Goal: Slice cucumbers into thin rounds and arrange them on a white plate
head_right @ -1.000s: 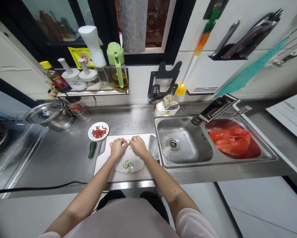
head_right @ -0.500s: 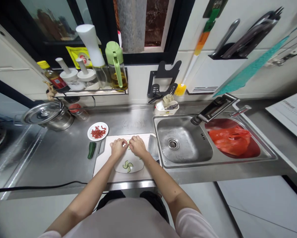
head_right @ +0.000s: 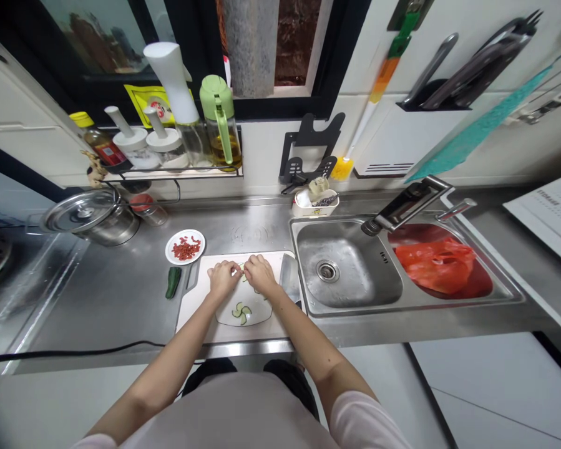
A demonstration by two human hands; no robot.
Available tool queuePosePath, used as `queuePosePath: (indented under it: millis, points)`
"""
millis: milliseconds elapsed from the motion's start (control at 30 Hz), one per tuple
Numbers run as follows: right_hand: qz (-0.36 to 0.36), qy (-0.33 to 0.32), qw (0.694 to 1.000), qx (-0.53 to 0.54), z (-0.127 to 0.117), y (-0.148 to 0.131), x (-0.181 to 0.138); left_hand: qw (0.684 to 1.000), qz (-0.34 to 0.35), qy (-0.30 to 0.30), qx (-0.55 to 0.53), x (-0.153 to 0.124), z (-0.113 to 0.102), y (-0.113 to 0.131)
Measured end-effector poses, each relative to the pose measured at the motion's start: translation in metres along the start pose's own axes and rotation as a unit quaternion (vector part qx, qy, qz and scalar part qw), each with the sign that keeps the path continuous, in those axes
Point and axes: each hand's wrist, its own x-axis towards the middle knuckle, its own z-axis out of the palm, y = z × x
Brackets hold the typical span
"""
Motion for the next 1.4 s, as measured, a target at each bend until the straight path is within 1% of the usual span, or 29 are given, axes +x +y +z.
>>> queuePosePath:
  millis: [367,633,867,933,1000,1100,1167,1267,1400]
  points:
    - [0.006,-0.003,1.0,0.003,0.0,-0.001,0.002,1.0,-0.002,0.003,0.0,0.0,0.001,0.0]
    - [0.018,0.022,0.999,0.028,-0.003,0.001,-0.001,1.0,-0.013,0.012,-0.02,-0.002,-0.004,-0.003]
    - [0.016,0.005,1.0,0.017,-0.003,-0.005,0.001,1.0,-0.016,0.013,-0.02,-0.003,-0.004,-0.002]
    - [0.016,0.004,1.0,0.018,-0.005,-0.006,0.002,0.999,-0.016,0.019,-0.026,-0.003,-0.006,-0.002]
    - [0.029,0.019,0.999,0.031,-0.009,-0.006,0.001,0.999,-0.018,0.026,-0.035,-0.004,-0.011,-0.004]
    - [0.062,0.059,0.994,0.062,-0.02,-0.006,-0.006,0.997,-0.031,0.041,-0.049,-0.008,-0.023,-0.014]
    - [0.076,0.094,0.989,0.087,-0.03,-0.005,-0.016,0.995,-0.042,0.062,-0.058,-0.011,-0.033,-0.026]
    - [0.084,0.147,0.977,0.132,-0.042,-0.004,-0.036,0.991,-0.062,0.095,-0.064,-0.013,-0.048,-0.05]
    - [0.094,0.174,0.966,0.164,-0.049,-0.001,-0.063,0.983,-0.099,0.142,-0.056,-0.011,-0.069,-0.084]
